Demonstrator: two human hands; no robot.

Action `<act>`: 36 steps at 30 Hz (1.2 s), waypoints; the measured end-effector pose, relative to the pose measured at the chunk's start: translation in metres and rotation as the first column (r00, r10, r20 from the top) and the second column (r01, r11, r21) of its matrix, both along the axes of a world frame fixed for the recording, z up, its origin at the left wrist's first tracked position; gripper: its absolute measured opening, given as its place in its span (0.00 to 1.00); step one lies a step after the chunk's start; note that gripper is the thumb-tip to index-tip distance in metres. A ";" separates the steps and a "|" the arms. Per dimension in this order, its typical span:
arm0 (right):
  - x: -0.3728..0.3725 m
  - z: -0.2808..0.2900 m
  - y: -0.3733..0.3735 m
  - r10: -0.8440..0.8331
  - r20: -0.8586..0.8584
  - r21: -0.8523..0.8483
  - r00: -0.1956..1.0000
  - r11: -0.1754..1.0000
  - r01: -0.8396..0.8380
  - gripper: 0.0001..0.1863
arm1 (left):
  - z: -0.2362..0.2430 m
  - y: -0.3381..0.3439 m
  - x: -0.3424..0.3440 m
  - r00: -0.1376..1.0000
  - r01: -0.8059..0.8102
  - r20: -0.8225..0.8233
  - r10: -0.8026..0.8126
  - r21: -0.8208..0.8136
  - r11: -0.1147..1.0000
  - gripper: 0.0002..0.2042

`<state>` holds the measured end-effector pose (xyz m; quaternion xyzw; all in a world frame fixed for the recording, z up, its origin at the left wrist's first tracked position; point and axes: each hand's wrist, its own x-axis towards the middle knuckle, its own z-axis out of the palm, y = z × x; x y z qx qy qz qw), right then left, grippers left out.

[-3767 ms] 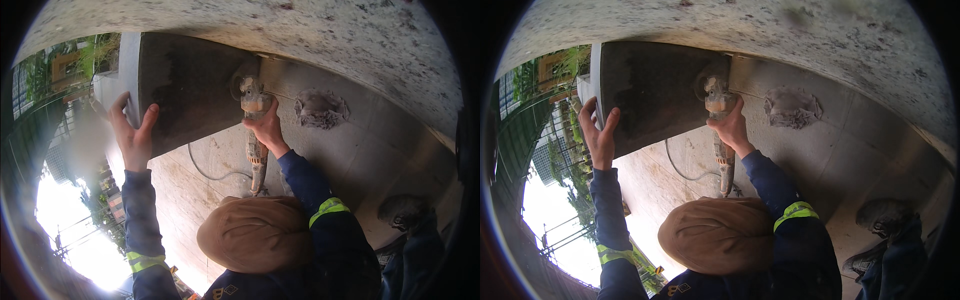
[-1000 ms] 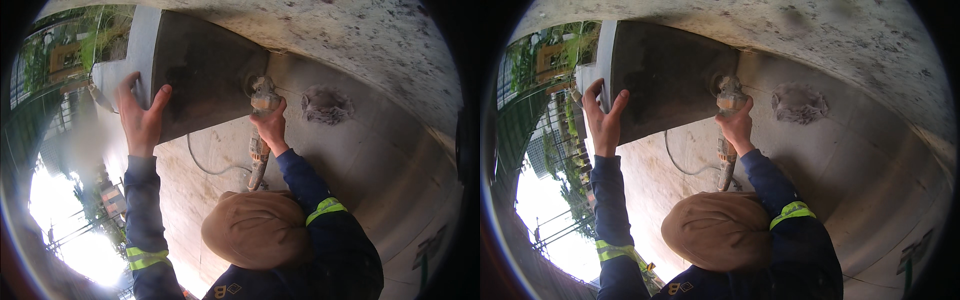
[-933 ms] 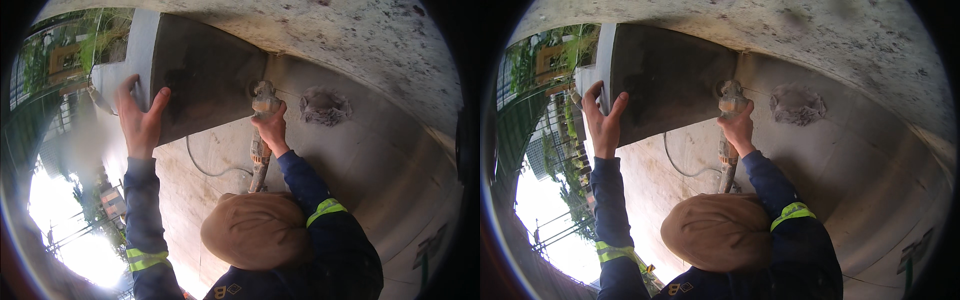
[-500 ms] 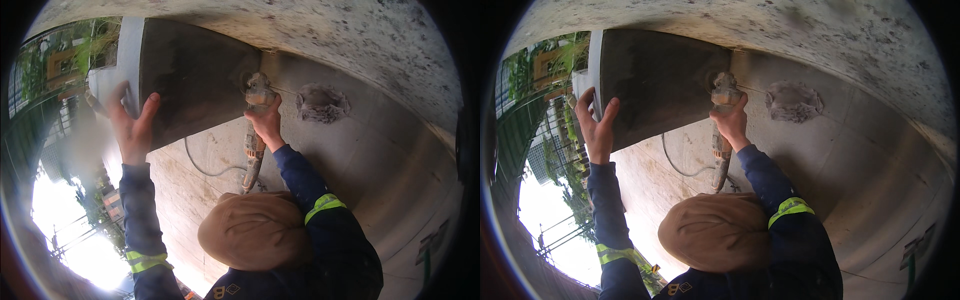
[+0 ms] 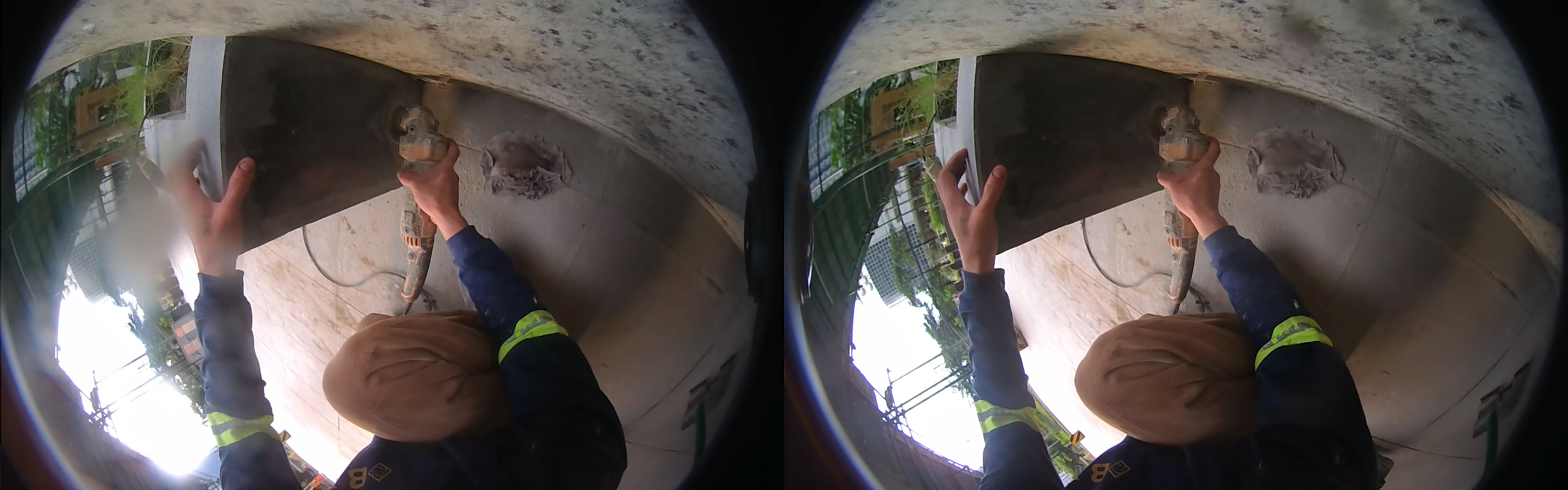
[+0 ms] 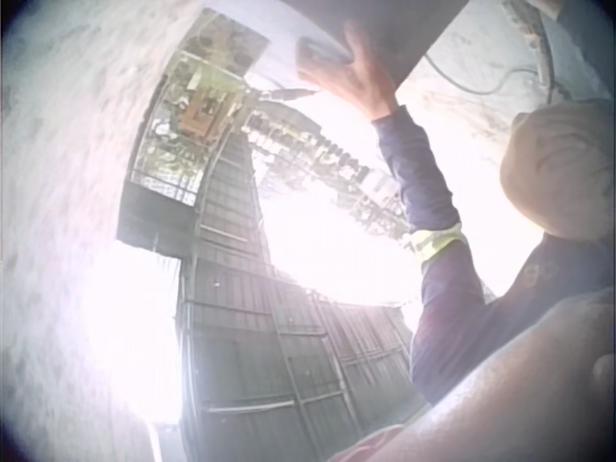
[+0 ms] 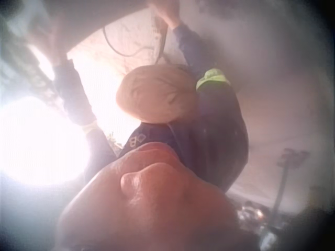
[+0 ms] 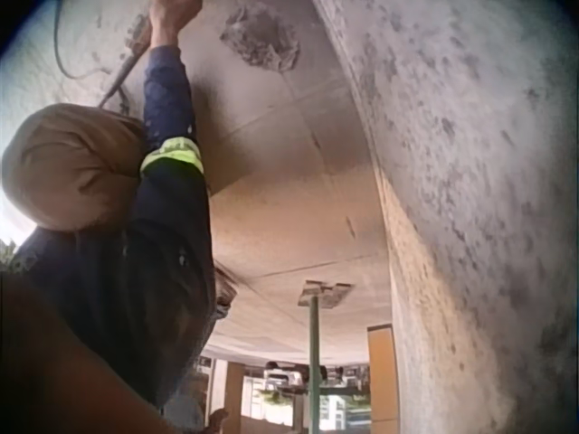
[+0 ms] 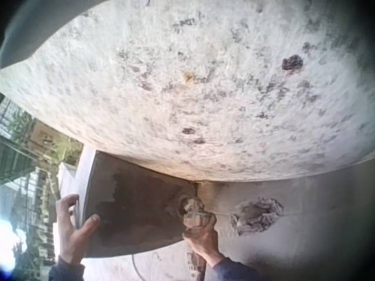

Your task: The person kneels on a tiled floor and uses an angle grinder to smooth the edge of a dark stone slab. The person holds the tool with both hands and moves it along the edge of the slab, generating dust.

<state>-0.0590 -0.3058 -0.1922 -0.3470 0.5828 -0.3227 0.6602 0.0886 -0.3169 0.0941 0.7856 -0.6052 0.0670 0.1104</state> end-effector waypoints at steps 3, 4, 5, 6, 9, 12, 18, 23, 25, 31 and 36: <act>-0.002 -0.009 -0.003 -0.005 -0.041 0.070 0.999 0.997 0.007 0.56 | 0.007 -0.003 -0.001 1.000 0.001 0.012 -0.001 0.015 1.000 0.35; -0.003 -0.004 -0.003 0.001 -0.022 0.067 1.000 0.998 0.001 0.55 | 0.008 -0.001 -0.001 1.000 -0.010 0.020 0.010 0.028 1.000 0.35; -0.005 0.003 -0.004 0.006 -0.002 0.065 1.000 0.998 -0.006 0.55 | 0.009 0.000 0.000 0.999 -0.005 0.041 0.005 0.023 1.000 0.35; -0.006 0.008 -0.002 0.012 0.017 0.063 1.000 0.998 -0.013 0.55 | 0.010 0.000 0.003 0.998 0.000 0.061 -0.001 0.018 1.000 0.35; 0.001 0.006 0.015 -0.008 0.031 -0.073 0.999 0.997 0.010 0.55 | 0.002 -0.001 0.002 0.999 0.009 0.036 -0.008 -0.002 1.000 0.35; 0.001 0.004 0.021 0.019 -0.009 0.022 1.000 1.000 -0.019 0.54 | 0.002 -0.002 -0.002 1.000 -0.010 0.008 0.009 0.019 1.000 0.35; 0.005 0.008 0.033 -0.020 0.037 -0.024 0.999 0.999 0.021 0.55 | 0.001 -0.003 0.000 1.000 -0.003 0.001 0.003 0.027 1.000 0.35; 0.007 0.006 0.033 -0.022 -0.002 -0.033 1.000 0.999 0.022 0.55 | 0.000 0.000 -0.002 1.000 -0.013 0.012 0.012 0.027 1.000 0.35; 0.006 0.008 0.032 -0.023 -0.014 -0.007 1.000 1.000 0.023 0.54 | 0.003 0.001 -0.003 1.000 -0.010 0.015 0.010 0.033 0.999 0.35; 0.007 0.017 0.040 -0.035 0.020 -0.098 0.999 0.994 0.037 0.53 | 0.002 0.001 -0.003 0.999 -0.014 0.034 0.013 0.020 1.000 0.35; -0.002 0.014 0.035 0.022 -0.048 0.024 0.999 1.000 -0.021 0.53 | 0.004 0.000 0.000 1.000 -0.004 0.023 0.004 0.008 1.000 0.36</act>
